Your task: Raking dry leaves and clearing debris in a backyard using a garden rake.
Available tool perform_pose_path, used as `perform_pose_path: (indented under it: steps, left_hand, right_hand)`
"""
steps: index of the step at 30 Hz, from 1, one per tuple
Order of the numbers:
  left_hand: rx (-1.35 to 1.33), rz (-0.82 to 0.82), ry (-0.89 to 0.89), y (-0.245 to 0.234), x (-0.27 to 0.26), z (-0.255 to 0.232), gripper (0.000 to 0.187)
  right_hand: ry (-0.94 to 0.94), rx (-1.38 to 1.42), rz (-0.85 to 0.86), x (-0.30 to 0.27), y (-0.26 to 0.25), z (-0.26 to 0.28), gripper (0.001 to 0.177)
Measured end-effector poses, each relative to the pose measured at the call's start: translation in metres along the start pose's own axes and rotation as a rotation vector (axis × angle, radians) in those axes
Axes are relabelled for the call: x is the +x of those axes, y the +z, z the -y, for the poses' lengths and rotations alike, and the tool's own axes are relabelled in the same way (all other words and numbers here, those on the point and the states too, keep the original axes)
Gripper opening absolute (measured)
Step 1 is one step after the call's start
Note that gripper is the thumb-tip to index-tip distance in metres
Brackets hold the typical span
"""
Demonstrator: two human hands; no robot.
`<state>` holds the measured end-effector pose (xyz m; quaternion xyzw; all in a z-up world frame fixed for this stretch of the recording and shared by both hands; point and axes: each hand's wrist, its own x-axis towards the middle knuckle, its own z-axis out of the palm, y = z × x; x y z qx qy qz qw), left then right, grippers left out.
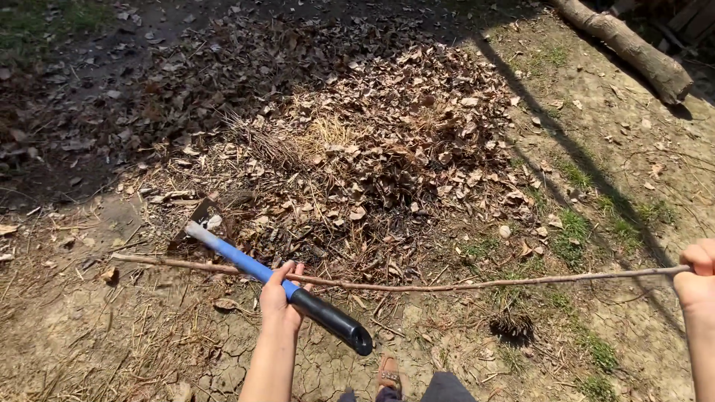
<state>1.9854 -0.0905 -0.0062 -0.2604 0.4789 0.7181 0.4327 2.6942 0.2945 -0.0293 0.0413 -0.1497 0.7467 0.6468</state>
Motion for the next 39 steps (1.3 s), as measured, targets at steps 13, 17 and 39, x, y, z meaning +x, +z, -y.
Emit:
perform_pose_path:
  steps: [13,17,39]
  left_hand:
    - [-0.121,-0.283,0.213,-0.013,0.127,-0.233,0.02]
    - [-0.096,-0.371,0.159,-0.003,0.152,-0.302,0.028]
    - [0.366,-0.4,0.321,-0.166,0.476,-0.773,0.04]
  right_hand:
    - [0.236,-2.017,-0.287,0.093,0.254,-0.685,0.066]
    - [-0.186,-1.997,0.683,0.079,0.221,-0.857,0.056]
    - [0.653,-2.383,1.716,0.039,0.282,-1.513,0.055]
